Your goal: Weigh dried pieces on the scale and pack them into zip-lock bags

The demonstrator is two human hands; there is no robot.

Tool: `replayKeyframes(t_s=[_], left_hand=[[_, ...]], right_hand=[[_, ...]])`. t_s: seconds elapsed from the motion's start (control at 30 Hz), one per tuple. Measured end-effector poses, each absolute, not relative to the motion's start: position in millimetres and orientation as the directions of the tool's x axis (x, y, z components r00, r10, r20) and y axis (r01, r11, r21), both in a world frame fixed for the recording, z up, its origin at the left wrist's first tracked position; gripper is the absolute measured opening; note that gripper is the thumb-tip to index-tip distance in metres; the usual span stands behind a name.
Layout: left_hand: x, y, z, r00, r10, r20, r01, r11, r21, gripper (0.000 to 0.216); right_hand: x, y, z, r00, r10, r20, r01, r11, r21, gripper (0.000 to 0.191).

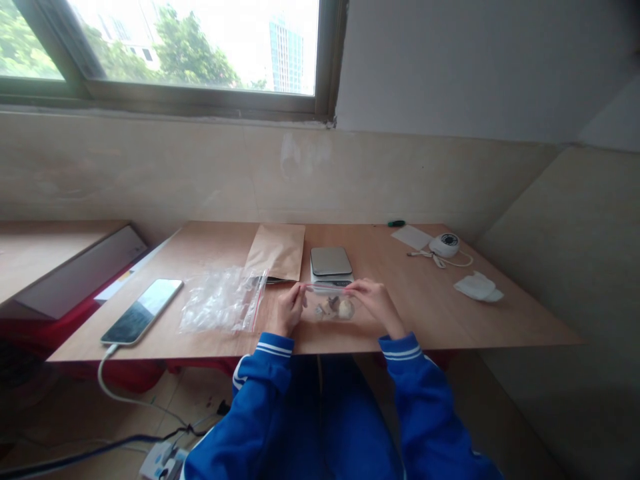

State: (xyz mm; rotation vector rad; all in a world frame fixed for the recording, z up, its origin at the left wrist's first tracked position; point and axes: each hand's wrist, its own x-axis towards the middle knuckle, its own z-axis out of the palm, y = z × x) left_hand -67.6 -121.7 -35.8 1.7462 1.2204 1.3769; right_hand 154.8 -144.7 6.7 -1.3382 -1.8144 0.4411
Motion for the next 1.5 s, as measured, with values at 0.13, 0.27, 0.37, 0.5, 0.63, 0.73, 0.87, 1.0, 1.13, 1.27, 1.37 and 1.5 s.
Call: replayKeyframes(t_s=[0.13,0.27,0.37,0.5,0.63,0.73,0.87,1.0,1.13,1.27,1.37,1.5], left_hand=[[-63.8,-121.1,-30.9,0.221,0.899,0.378,0.320,-0.433,0.842,0.042],[-60.8,-116.6,-29.6,0.299,0.902,0.312,0.367,-0.410,0.835,0.042],[-60.4,-115.1,-28.9,0.289,0.914,0.286,0.439,-0.392,0.809,0.042],[-61.3,-117.6,-28.8,0.269,0.904,0.333,0.544,-0.428,0.722,0.038],[-62.0,-117.9,-34.0,0.191,0.897,0.399,0.562,-0.433,0.705,0.041],[-62.8,-115.2,-38.0,0.111,0.892,0.438,0.513,-0.429,0.744,0.044],[-64.5,-111.6,-42.0,0.027,0.893,0.450,0.459,-0.411,0.788,0.048],[-65.2,-108.3,-47.4,-0.021,0.895,0.447,0.447,-0.391,0.805,0.050],[-65.8,-108.2,-48.4,-0.052,0.892,0.448,0.440,-0.382,0.813,0.049],[-68.2,-112.4,-44.3,-0.085,0.891,0.445,0.479,-0.355,0.803,0.049],[-69.0,-116.2,-40.6,-0.110,0.865,0.490,0.556,-0.355,0.751,0.047],[-67.4,-117.2,-34.7,-0.042,0.834,0.550,0.727,-0.352,0.589,0.031]], right_hand=[[182.3,-146.7,12.7,-0.083,0.921,0.381,0.651,0.339,-0.679,0.020],[218.6,-142.4,14.9,0.024,0.873,0.487,0.802,0.274,-0.530,0.026],[243.3,-138.7,9.0,0.108,0.766,0.634,0.908,0.184,-0.377,0.028],[248.9,-141.0,-11.6,0.158,0.671,0.724,0.941,0.120,-0.317,0.032],[221.8,-149.5,-38.7,0.115,0.738,0.665,0.932,0.151,-0.328,0.033],[201.5,-152.6,-52.7,0.046,0.850,0.526,0.945,0.134,-0.298,0.042],[197.5,-147.9,-58.8,0.124,0.945,0.301,0.974,-0.059,-0.217,0.050],[209.9,-134.7,-58.3,0.253,0.948,0.192,0.964,-0.229,-0.138,0.050],[221.3,-107.6,-53.7,0.306,0.941,0.144,0.947,-0.285,-0.151,0.052],[227.1,-72.5,-41.9,0.247,0.967,0.058,0.954,-0.232,-0.188,0.053],[221.6,-58.2,-36.0,0.223,0.972,0.067,0.951,-0.202,-0.233,0.054],[194.3,-72.1,-41.7,0.139,0.957,0.253,0.924,-0.034,-0.380,0.057]])
